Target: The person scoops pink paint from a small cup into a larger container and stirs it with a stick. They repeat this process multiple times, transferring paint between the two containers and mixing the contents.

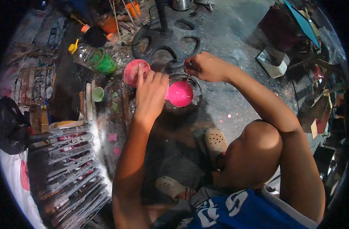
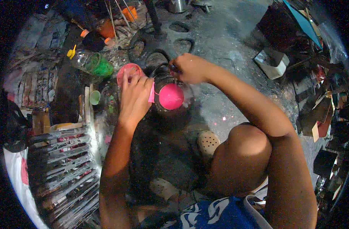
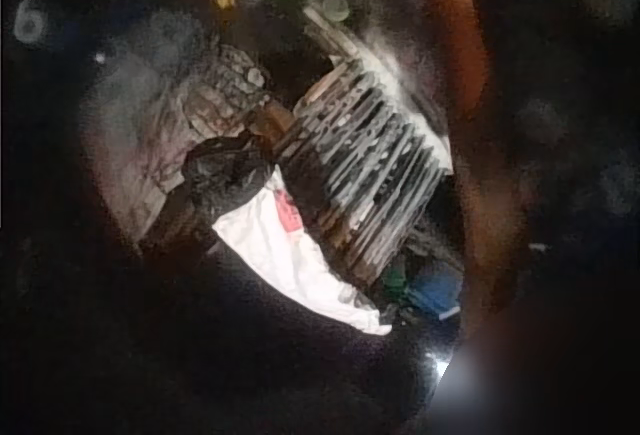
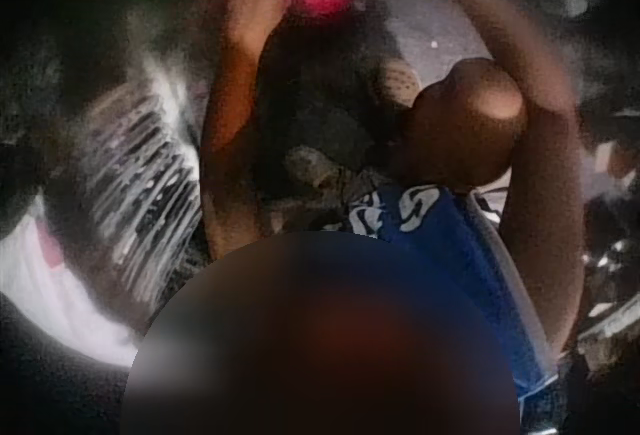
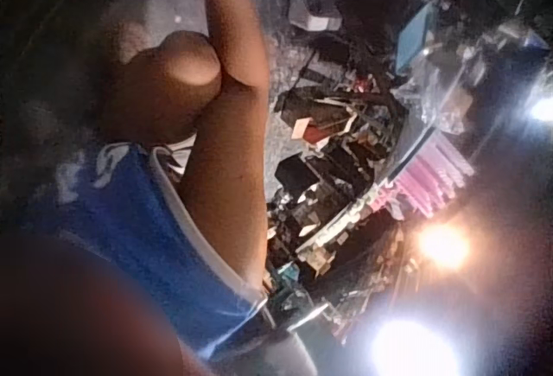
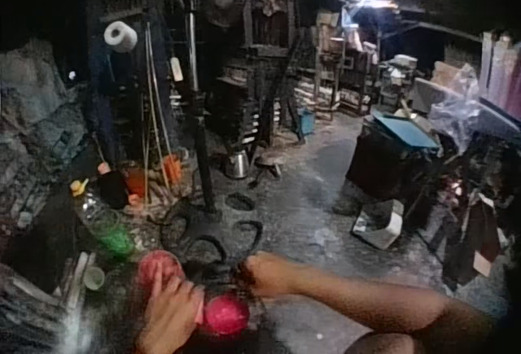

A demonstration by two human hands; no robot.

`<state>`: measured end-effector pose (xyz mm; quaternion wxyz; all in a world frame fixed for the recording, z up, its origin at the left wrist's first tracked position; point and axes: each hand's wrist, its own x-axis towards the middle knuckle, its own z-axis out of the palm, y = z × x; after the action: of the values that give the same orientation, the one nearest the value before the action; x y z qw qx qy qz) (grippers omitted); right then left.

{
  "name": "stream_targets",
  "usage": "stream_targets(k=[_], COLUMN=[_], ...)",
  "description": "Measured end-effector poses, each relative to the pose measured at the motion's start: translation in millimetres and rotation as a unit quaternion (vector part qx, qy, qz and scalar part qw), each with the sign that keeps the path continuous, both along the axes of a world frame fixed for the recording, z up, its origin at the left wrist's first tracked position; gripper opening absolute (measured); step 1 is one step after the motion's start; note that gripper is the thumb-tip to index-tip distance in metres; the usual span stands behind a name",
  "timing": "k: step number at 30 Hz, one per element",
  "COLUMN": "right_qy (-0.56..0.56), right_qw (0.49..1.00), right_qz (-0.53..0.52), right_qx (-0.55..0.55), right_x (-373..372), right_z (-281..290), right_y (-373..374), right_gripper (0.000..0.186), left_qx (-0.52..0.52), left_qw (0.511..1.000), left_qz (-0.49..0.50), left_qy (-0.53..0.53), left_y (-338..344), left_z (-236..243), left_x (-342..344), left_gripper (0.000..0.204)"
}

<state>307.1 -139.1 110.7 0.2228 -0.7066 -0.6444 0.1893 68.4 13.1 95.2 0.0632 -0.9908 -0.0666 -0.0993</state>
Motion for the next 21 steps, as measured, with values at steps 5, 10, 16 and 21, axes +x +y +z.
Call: stream_targets(k=[5,10,16,21], right_qy=[-0.028,-0.035,-0.049,-0.032], right_qw=[0.999,0.998,0.997,0.995], right_qz=[0.042,0.044,0.045,0.018], right_qx=[-0.007,-0.031,-0.034,-0.093], right_x=[-5.2,1.3,-1.0,-6.9], right_z=[-12.8,-23.5,-18.4,-19.1], right_y=[9.6,9.7,10.5,14.8], right_gripper=[0.017,0.018,0.021,0.024], left_qx=[-0.098,-0.278,-0.296,-0.144], left_qw=[0.99,0.948,0.942,0.988], left_qz=[-0.023,-0.005,0.0,-0.042], left_qy=[-0.096,-0.157,-0.161,-0.031], left_y=[9.1,15.8,11.2,5.4], left_z=[1.8,-11.2,-23.1,-32.8], left_x=[-8.3,-14.2,-15.5,2.3], left_gripper=[0.059,0.079,0.077,0.071])
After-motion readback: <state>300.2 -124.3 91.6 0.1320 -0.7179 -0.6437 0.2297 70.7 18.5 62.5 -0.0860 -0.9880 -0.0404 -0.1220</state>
